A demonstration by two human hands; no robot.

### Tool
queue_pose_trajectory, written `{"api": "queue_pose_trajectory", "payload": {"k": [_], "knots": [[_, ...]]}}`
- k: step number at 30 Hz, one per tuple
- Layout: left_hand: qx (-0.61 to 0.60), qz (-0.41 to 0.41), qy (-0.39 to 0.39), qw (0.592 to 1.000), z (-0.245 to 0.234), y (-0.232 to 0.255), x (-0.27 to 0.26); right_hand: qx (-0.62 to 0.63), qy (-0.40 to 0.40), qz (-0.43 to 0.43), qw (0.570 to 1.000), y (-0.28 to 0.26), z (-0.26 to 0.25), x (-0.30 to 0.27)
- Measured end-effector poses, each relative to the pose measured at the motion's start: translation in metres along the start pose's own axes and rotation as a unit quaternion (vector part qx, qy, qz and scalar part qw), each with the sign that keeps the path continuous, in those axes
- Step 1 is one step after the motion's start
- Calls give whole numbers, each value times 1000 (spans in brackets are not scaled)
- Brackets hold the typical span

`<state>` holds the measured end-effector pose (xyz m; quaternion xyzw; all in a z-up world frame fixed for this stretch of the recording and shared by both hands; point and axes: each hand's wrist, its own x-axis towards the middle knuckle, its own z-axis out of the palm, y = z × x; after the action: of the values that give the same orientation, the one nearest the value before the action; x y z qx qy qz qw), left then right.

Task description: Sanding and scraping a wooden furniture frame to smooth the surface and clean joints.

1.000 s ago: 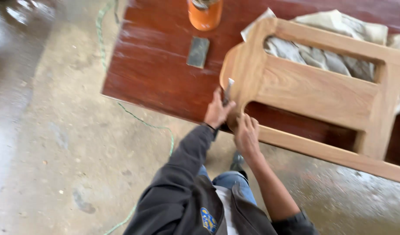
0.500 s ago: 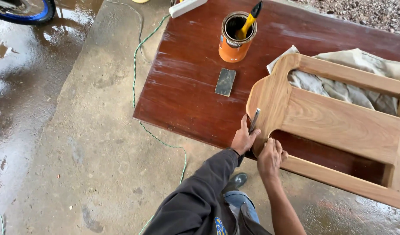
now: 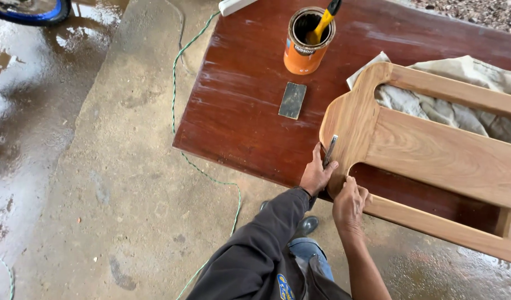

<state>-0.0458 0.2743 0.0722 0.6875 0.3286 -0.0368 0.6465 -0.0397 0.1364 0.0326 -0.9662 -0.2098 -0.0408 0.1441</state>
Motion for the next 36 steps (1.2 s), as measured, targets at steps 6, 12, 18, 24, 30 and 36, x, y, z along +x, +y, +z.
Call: {"api": "queue_pose_trajectory", "payload": {"k": [6,12,18,24,30,36], "knots": [[12,9,19,1000,2,-3,4,92,-1,27,995,-9,-10,14],[7,47,34,998,10,-16,12,87,-5,22,996,2,2,20],[12,22,20,999,10,-12,14,62,58,-61,995,7,-2,7],[18,44,16,999,13,-28,22,14,76,-53,996,-3,-11,8],[13,31,14,999,14,-30,23,51,88,-52,993,2,2,20],[11,29,11,999,11,-21,20,86,89,-35,992,1,1,19]]}}
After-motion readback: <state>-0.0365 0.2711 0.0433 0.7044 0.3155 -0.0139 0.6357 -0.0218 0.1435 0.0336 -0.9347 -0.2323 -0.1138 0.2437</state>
